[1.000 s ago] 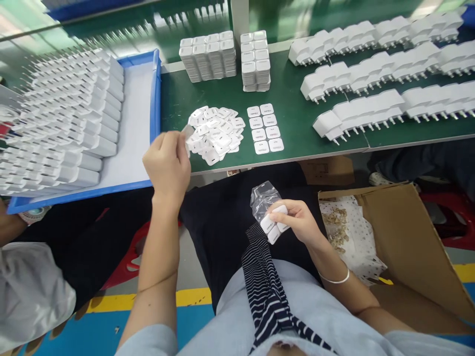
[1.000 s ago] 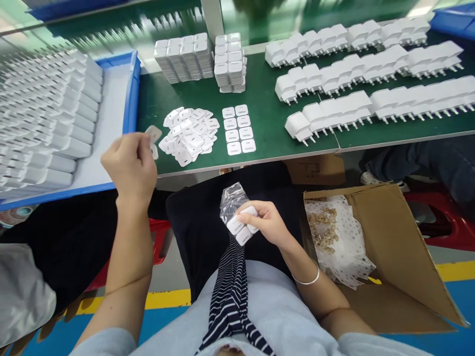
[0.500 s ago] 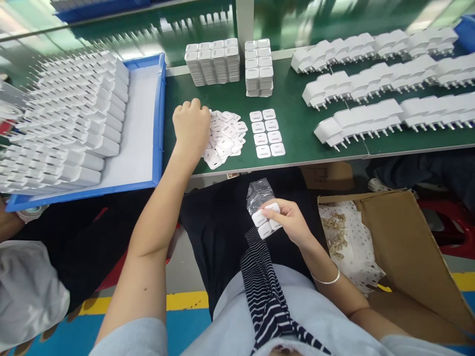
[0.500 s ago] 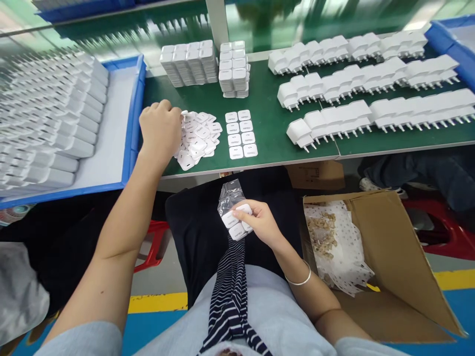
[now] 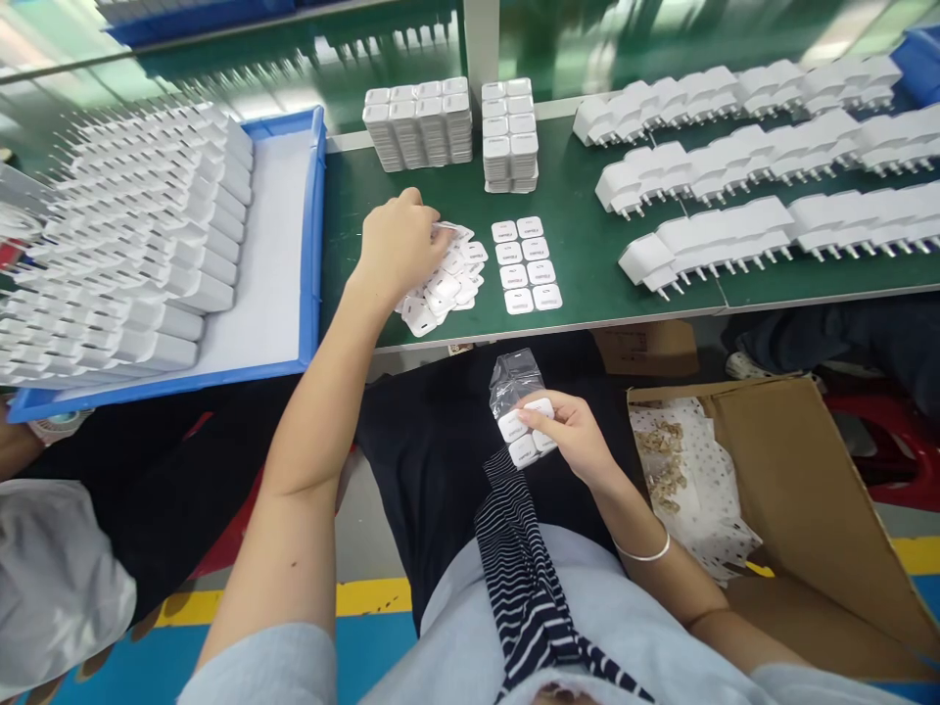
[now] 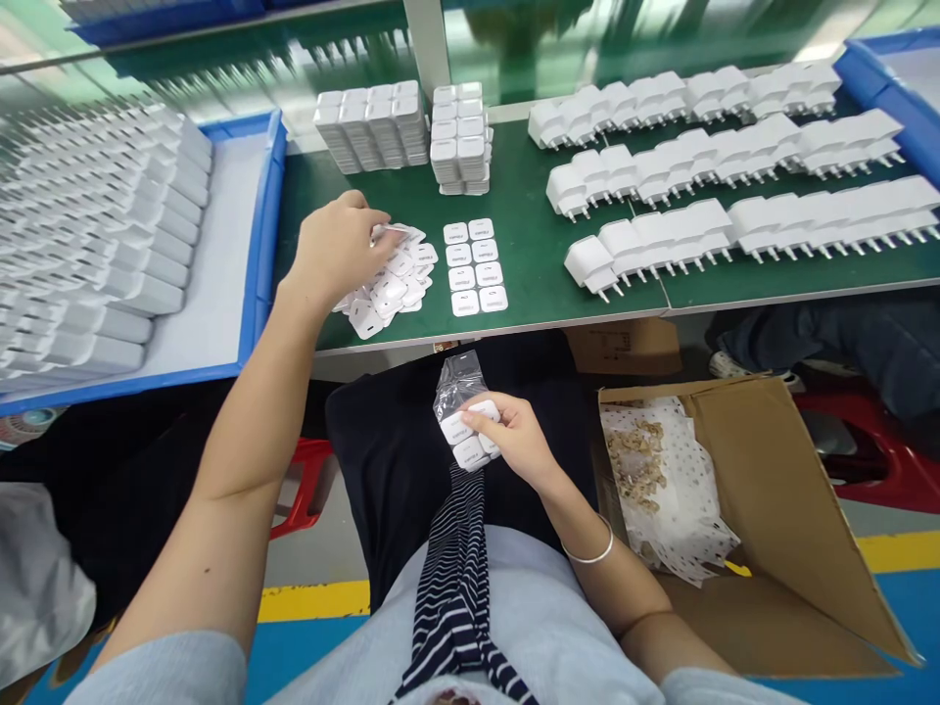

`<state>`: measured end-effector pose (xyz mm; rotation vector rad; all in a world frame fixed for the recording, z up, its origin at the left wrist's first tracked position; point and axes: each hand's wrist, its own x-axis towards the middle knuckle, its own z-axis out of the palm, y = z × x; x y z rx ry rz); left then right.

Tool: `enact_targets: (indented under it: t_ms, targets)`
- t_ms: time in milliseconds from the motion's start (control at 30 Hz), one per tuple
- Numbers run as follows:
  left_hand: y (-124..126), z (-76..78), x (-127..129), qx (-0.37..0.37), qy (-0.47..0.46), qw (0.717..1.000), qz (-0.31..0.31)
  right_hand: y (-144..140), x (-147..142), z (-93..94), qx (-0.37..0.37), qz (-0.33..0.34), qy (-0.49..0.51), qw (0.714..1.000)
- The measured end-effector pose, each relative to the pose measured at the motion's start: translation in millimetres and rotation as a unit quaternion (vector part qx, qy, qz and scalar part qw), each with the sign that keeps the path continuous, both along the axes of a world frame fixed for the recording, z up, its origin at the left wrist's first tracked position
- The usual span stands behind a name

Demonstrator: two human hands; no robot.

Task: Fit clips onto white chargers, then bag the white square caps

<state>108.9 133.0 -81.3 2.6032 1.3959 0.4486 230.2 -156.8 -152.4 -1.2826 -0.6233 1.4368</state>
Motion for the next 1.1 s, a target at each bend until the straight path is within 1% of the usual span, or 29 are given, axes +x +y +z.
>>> enact_targets:
  t_ms: [100, 167, 233, 267, 333, 367, 400, 433, 467, 500, 567, 600, 667, 733, 800, 900, 967, 1100]
  targets:
    - [-2, 7.8, -2, -0.016, 0.005, 1.000, -0.026, 0, 2, 1.3, 0.000, -0.005, 0.002, 1.000]
    - [-6, 14.8, -6, -0.026, -0.007, 1.000, -0.015, 1, 4, 3.3, -0.001, -0.015, 0.004, 1.000]
    - [-21, 22.5, -10, 0.009, -0.053, 0.999, -0.006, 5, 6, 6.0, -0.002, -0.028, 0.004, 1.000]
    - [-34, 25.6, -11, 0.036, -0.087, 0.995, -0.015, 8, 7, 7.4, -0.001, -0.035, 0.004, 0.999]
    - [-73, 28.0, -13, 0.079, -0.154, 0.983, -0.066, 14, 7, 10.1, 0.001, -0.046, 0.003, 0.999]
    - [-96, 26.4, -15, 0.074, -0.168, 0.976, -0.114, 17, 7, 11.4, 0.006, -0.050, 0.003, 0.999]
    - [-119, 22.7, -16, 0.052, -0.168, 0.970, -0.169, 20, 7, 12.6, 0.014, -0.054, 0.004, 0.998]
    - [-141, 17.2, -19, 0.027, -0.159, 0.959, -0.233, 22, 6, 13.7, 0.025, -0.057, 0.005, 0.998]
    - [-160, 10.5, -22, 0.012, -0.143, 0.952, -0.272, 23, 6, 14.8, 0.037, -0.058, 0.008, 0.998]
    - [-175, 3.3, -25, 0.009, -0.130, 0.953, -0.274, 23, 6, 16.0, 0.049, -0.055, 0.017, 0.997]
    - [-193, -9.3, -33, -0.005, -0.119, 0.959, -0.256, 21, 7, 18.8, 0.062, -0.025, 0.055, 0.996]
    - [-197, -13.5, -37, -0.015, -0.122, 0.962, -0.242, 19, 7, 20.3, 0.063, 0.007, 0.080, 0.995]
    - [-198, -16.9, -46, -0.043, -0.135, 0.963, -0.230, 15, 8, 23.5, 0.057, 0.075, 0.120, 0.988]
    - [-197, -15.2, -51, -0.064, -0.135, 0.961, -0.233, 12, 7, 25.8, 0.053, 0.108, 0.125, 0.985]
    - [-198, -12.2, -54, -0.061, -0.118, 0.962, -0.238, 10, 5, 26.6, 0.059, 0.093, 0.100, 0.989]
    - [-202, -11.0, -53, 0.005, -0.098, 0.967, -0.236, 7, 2, 25.2, 0.075, 0.058, 0.036, 0.995]
    - [-204, -12.6, -51, 0.032, -0.097, 0.962, -0.252, 6, 1, 24.1, 0.080, 0.048, 0.001, 0.996]
    - [-203, -14.5, -48, 0.028, -0.058, 0.954, -0.293, 4, 1, 25.6, 0.080, 0.052, -0.051, 0.994]
